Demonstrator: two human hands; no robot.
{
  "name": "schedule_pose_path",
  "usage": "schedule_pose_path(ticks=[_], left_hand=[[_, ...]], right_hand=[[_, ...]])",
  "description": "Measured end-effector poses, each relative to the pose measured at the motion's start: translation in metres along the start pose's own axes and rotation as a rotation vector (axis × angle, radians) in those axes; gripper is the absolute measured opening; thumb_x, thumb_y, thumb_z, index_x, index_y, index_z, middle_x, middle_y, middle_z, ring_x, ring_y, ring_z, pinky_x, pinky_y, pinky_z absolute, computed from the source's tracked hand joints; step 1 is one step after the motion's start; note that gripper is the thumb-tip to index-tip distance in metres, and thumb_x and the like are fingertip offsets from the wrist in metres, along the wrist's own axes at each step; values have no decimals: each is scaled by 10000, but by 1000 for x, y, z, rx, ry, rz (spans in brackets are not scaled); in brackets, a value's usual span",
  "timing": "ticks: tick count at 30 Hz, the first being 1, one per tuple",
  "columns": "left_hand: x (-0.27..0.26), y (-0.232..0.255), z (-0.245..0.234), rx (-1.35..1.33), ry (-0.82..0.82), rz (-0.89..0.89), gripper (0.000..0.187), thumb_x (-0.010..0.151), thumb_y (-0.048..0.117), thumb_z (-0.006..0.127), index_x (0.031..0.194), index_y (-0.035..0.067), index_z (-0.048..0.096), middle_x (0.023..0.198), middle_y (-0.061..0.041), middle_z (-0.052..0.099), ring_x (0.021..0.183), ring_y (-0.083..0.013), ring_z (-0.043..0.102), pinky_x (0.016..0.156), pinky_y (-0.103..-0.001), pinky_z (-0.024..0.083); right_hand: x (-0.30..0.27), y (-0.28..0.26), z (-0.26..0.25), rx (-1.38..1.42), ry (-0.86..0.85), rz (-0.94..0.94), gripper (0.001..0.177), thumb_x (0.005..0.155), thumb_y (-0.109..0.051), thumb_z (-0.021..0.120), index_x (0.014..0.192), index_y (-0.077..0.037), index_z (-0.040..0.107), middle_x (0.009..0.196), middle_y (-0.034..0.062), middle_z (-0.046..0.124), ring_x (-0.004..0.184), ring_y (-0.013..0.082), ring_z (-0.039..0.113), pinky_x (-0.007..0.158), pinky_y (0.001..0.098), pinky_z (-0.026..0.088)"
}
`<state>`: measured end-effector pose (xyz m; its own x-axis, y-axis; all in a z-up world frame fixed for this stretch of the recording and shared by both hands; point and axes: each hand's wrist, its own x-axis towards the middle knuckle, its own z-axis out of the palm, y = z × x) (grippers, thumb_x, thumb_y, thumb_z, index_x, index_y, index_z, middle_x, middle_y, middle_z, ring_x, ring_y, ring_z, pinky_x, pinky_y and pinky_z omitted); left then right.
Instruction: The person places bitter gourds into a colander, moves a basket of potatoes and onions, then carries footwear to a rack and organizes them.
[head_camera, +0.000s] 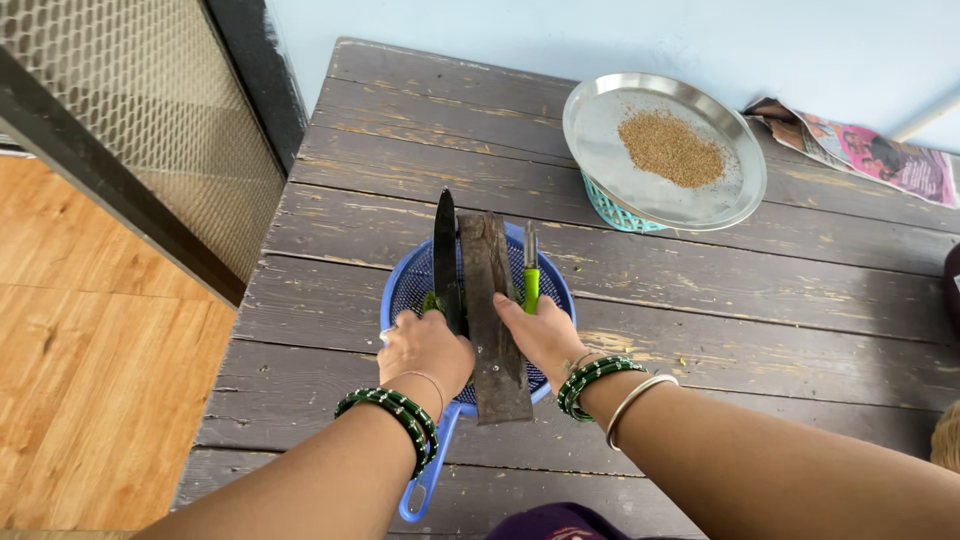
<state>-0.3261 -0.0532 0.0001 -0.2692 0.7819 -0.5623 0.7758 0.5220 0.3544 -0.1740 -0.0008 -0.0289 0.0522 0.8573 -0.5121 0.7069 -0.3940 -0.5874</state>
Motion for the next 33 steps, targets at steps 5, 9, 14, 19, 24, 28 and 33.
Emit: schedule_pose_path(ticks=[5,9,14,19,24,28,33], left_hand=[[10,-5,-2,-55,222,-92,652,894,351,686,1368,-8,420,1441,-221,405,1365,-414,435,1088,-508,446],[26,-7,5,-241,291,-253,613,897,267,682,1364,-18,406,1421,-235,423,1351,-407,460,1013,-468,539],[40,-31,17,-307,300,-460,701,833,329,791,1335,9,420,1354,-235,457,1272,-438,487,951,-476,527],[29,-36,23,-841,-27,-506,782,908,-35,513,1574,270,239,1280,-213,602,1036,-390,686,730,-496,637],[12,-20,25,-887,-34,-341,698,894,-52,486,1527,210,348,1270,-193,646,981,-366,750,706,-465,660],[-10,26,39,-931,-86,-249,633,884,-54,478,1457,213,466,1240,-148,683,937,-325,757,674,-472,655],[-35,109,74,-837,-203,-143,672,885,-58,478,1490,226,416,1269,-139,664,976,-323,750,700,-458,664]], right_hand=[[-14,-11,-4,-253,110,18,794,934,-687,425,1235,21,625,1300,261,657,1246,414,624,1069,487,486],[-26,-19,-9,-435,85,95,927,919,-797,359,1270,21,618,1377,264,540,1330,414,521,1098,508,453],[-20,12,-21,-471,42,47,913,917,-806,300,1346,-53,587,1346,222,521,1343,360,504,1094,517,454],[7,68,-28,264,-204,296,419,984,-310,623,1317,-56,609,1144,306,713,805,247,478,881,658,240],[-14,94,-41,685,-64,362,416,976,-244,535,1364,-97,520,1207,88,687,915,229,727,828,397,635],[-36,145,-78,792,98,458,543,1001,-460,466,1399,-104,565,1228,110,671,952,259,685,868,403,573],[-52,261,-161,1068,441,548,550,1042,-474,445,1400,-59,490,1280,158,640,1050,305,663,924,432,543]])
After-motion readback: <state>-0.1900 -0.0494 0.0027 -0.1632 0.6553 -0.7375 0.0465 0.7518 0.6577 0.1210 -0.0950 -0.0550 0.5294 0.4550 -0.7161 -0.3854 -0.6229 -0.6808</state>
